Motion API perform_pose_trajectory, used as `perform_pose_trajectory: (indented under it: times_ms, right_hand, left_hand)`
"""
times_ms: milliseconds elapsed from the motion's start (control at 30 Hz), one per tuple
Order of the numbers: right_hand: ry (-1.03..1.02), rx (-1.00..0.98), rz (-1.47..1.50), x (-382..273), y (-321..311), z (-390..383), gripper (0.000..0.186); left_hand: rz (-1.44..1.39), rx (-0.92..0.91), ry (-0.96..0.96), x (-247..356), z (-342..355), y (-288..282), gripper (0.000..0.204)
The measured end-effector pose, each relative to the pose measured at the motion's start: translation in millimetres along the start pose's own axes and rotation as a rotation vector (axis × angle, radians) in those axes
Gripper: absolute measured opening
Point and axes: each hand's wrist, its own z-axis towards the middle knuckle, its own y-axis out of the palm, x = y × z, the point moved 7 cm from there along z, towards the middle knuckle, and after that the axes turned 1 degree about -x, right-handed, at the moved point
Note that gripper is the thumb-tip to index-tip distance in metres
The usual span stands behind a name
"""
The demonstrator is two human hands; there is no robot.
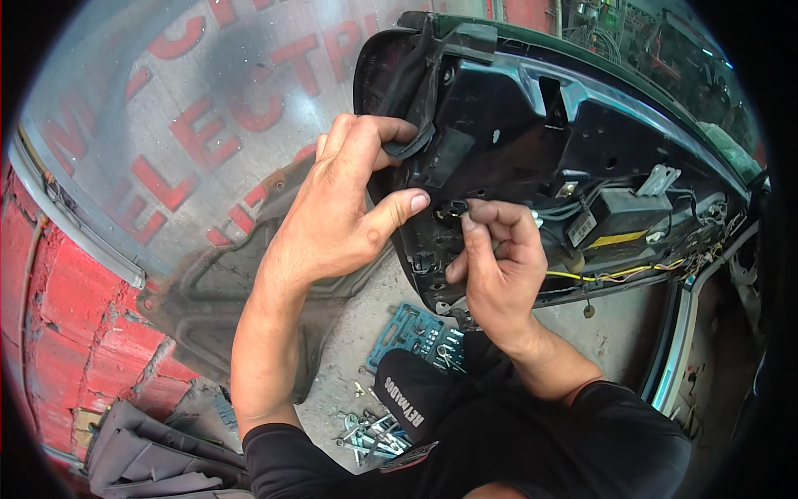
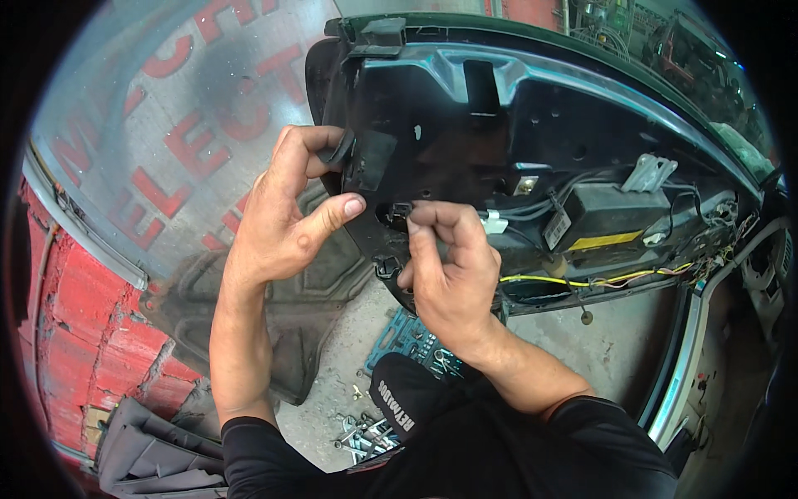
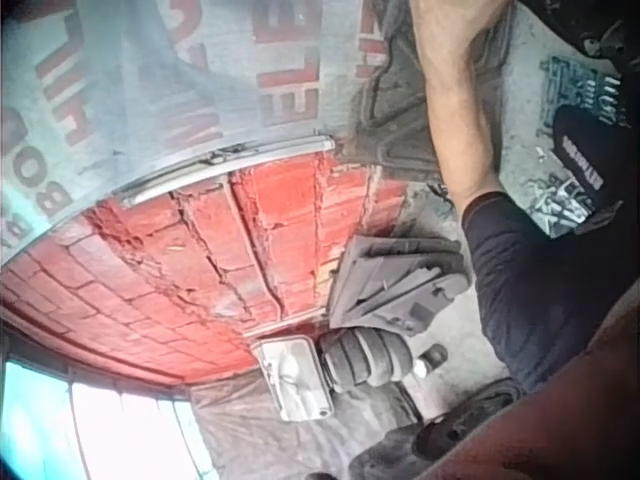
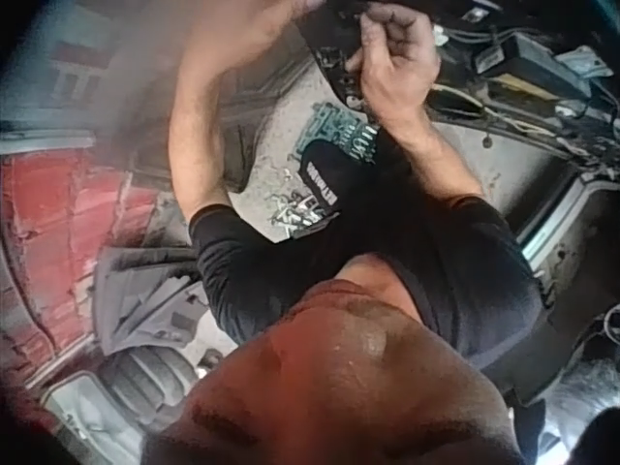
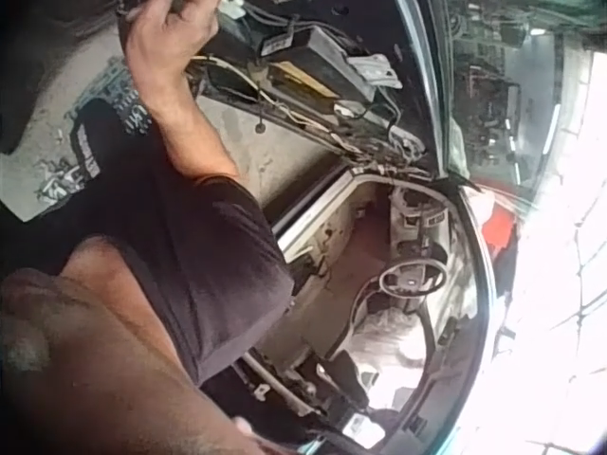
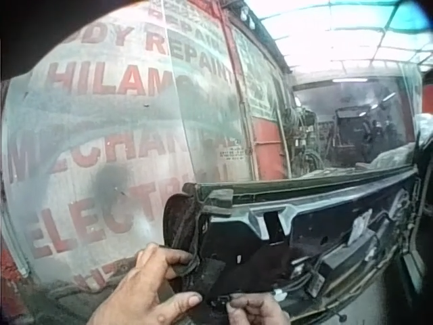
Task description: Repairing the electrical components inside a car door.
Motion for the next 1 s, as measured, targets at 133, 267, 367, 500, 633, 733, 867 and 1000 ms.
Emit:
perform_pose_trajectory:
  times_ms: [133,267,367,500,633,733,867,1000]
  right_hand:
    - [0.072,0.038,-0.021,-1.2,2.3,4.7,0.008]
    - [0.131,0.057,0.165,9.8,7.6,1.0,0.01]
    - [0.114,0.059,0.184,11.6,6.8,1.6,0.005]
    - [0.118,0.047,0.154,11.1,10.0,2.3,0.005]
    - [0.13,0.042,0.152,14.5,12.4,4.4,0.005]
    - [0.161,0.069,0.044,3.6,15.0,5.4,0.004]
    - [0.149,0.011,0.034,12.4,0.4,7.8,0.007]
    - [-0.059,0.126,-0.163,5.2,-8.7,1.6,0.016]
  left_hand:
    - [-0.014,-0.003,-0.033,1.5,3.5,3.1,0.069]
    - [-0.198,-0.005,-0.064,-6.4,6.1,8.4,0.065]
    - [-0.275,-0.018,-0.075,-10.1,9.0,9.9,0.064]
    - [-0.31,-0.016,-0.073,-12.1,9.2,12.0,0.062]
    - [-0.324,-0.011,-0.075,-13.1,11.1,9.4,0.063]
    - [-0.286,-0.012,-0.091,-12.1,10.4,5.4,0.064]
    - [-0.275,-0.043,-0.145,-15.8,13.8,12.1,0.066]
    - [-0.16,-0.003,-0.078,-11.0,7.6,10.0,0.064]
